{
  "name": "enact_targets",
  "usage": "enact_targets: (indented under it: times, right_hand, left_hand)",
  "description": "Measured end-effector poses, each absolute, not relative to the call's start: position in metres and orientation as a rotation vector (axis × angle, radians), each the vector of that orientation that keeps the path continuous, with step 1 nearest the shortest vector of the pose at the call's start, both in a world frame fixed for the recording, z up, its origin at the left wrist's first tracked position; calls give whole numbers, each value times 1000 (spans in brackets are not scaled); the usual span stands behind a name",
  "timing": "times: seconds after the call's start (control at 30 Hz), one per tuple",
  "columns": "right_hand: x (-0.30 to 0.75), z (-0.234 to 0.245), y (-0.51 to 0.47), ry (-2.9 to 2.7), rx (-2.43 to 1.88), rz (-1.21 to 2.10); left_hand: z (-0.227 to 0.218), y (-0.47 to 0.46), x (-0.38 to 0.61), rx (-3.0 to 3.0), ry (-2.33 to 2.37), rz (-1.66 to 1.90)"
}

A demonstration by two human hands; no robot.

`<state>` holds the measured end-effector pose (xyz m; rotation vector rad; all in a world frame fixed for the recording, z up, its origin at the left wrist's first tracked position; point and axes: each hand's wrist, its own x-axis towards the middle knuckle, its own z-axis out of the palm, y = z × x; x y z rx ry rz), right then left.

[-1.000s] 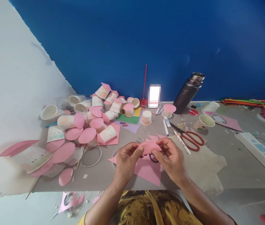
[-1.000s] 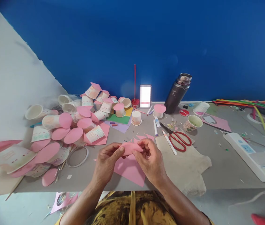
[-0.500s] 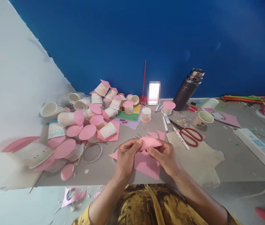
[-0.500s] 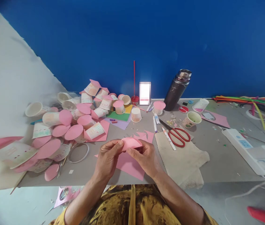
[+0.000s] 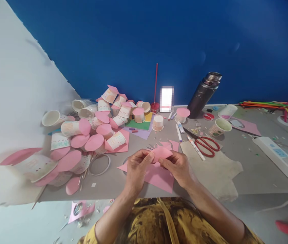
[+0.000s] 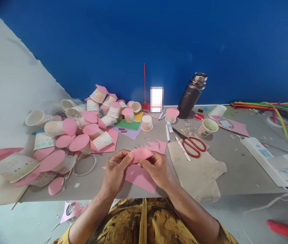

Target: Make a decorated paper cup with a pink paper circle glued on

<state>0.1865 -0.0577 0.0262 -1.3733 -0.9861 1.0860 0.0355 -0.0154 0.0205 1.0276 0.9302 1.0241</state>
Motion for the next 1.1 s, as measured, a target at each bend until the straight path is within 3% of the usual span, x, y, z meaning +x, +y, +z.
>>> enact_targets:
  times: [0.47,0.73,1.1]
  right_hand:
    - [190,22,-61,-994,-1365,1248]
    - [205,11,-62,-877,-1234,1380]
    - [216,24,-66,-1396,-1352,447]
  left_hand:
    - [26,-12,31,1157,885,695]
    - [25,-13,29,1151,899,693]
    - [32,-16,30,1437,1074,780]
